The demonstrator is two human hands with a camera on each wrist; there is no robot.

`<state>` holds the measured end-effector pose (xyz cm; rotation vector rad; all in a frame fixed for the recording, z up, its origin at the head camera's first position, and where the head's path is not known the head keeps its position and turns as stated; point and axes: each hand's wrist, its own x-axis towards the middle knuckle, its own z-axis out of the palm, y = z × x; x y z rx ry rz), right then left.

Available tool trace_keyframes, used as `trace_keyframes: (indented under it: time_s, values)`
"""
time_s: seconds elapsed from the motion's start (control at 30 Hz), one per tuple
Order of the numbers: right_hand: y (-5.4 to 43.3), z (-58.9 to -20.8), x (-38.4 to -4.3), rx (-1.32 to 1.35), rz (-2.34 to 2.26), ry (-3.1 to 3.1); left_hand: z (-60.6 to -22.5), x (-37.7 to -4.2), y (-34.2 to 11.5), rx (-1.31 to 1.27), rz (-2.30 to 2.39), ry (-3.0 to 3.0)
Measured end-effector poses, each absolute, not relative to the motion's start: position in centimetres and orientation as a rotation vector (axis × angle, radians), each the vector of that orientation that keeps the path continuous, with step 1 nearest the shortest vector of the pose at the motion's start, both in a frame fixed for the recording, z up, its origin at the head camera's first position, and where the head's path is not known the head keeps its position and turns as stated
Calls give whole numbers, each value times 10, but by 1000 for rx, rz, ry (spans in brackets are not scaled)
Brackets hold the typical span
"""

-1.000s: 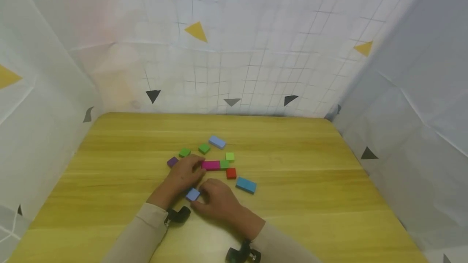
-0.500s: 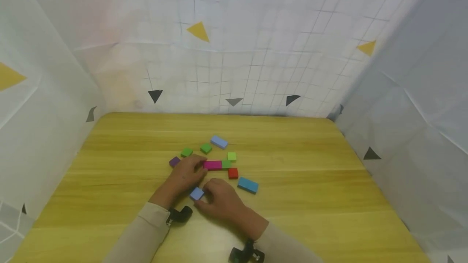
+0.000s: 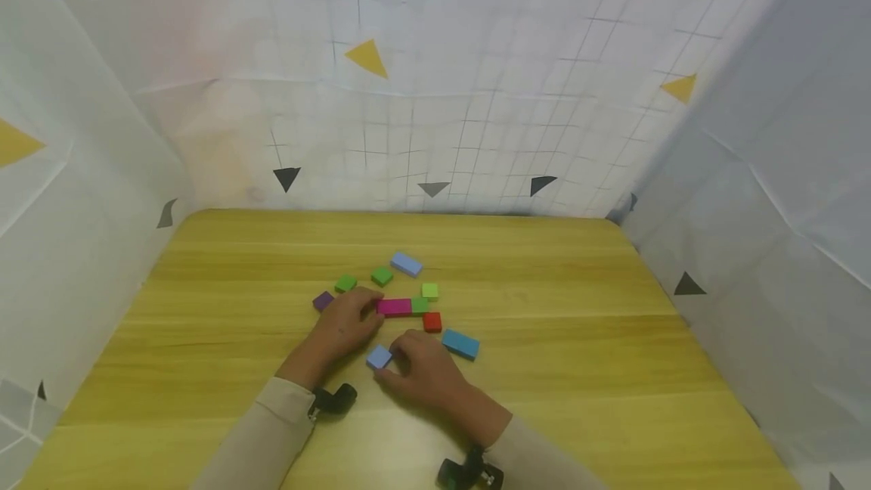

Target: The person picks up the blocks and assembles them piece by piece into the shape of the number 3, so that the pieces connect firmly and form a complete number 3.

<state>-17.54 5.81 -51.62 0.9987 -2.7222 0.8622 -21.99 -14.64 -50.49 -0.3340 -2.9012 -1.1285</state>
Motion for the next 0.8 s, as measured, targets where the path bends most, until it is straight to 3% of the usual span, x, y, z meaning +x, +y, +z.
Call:
trace_keyframes:
  time_s: [0.8]
  values:
    - [77,-515,-176,864,834,-2822,-502,-219,-146,-341,-1125,-2911]
